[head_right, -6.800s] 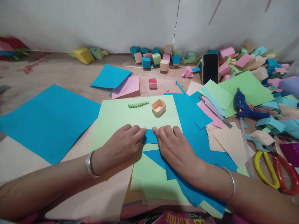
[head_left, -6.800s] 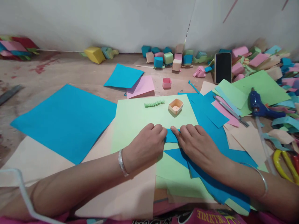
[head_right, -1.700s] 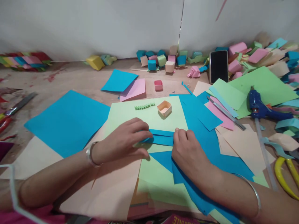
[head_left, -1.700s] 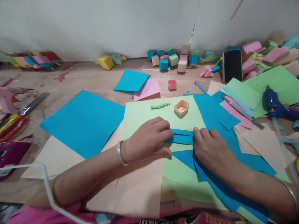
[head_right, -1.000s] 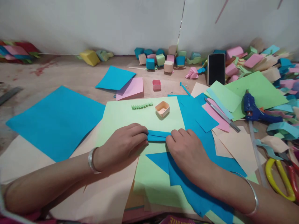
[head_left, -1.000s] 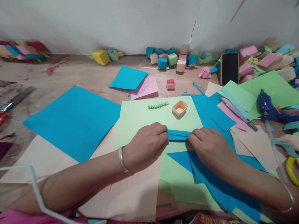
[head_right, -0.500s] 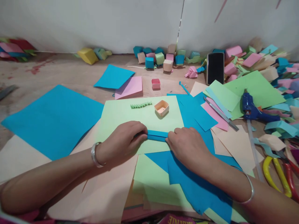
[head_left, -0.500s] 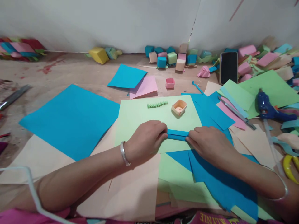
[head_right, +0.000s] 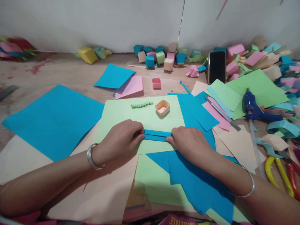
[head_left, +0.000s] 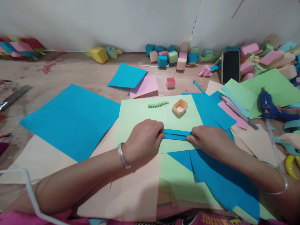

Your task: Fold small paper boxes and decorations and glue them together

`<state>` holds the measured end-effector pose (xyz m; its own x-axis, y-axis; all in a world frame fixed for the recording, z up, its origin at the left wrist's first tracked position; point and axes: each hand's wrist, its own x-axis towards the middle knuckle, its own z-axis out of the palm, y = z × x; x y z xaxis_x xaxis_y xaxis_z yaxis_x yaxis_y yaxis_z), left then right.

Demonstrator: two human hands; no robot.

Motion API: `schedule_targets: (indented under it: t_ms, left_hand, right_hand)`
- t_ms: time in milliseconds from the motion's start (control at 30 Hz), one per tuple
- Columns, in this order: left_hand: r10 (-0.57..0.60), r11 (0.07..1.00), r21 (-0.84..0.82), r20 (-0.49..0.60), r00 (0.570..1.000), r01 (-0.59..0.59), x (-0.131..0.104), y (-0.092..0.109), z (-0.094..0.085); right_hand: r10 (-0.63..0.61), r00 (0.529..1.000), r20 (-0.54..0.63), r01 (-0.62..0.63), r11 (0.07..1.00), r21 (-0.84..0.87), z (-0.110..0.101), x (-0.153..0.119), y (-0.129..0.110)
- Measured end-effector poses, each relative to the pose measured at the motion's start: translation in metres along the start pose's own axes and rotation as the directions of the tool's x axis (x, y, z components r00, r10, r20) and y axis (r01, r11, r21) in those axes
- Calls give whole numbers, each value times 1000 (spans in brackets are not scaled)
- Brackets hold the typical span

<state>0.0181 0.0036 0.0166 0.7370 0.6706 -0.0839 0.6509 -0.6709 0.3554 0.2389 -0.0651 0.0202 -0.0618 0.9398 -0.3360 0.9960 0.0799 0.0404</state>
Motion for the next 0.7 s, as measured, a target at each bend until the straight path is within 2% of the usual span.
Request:
schedule_targets:
  t_ms: [300, 367, 433, 500, 567, 633, 700]
  left_hand:
    - [-55, 998, -6, 54, 997, 55, 3, -4, -10]
    - [-49, 999, -3, 67, 997, 50, 3, -5, -12]
    - [-37, 999, 19, 68, 997, 36, 2, -6, -14]
    - [-13, 998, 58, 39, 999, 10, 0, -7, -14]
    - [50, 996, 77, -2, 999, -50, -2, -6, -15]
    - [159, 984, 74, 6, 987, -159, -4, -4, -15]
    - [258, 961, 89, 62, 964, -263, -5, 0, -14]
  right_hand:
    - [30, 999, -29, -31, 999, -43, 4, -1, 3]
    - [14, 996, -86, -19, 998, -61, 5, -2, 5]
    - [-43, 976, -211, 26, 996, -82, 7, -4, 6]
    - [-154, 920, -359, 123, 987, -107, 8, -5, 6]
    - [-319, 831, -456, 285, 948, -143, 9, -7, 3]
    - [-481, 726, -493, 451, 873, -186, 11, -9, -2]
    - [-561, 656, -505, 538, 817, -209, 15, -10, -8]
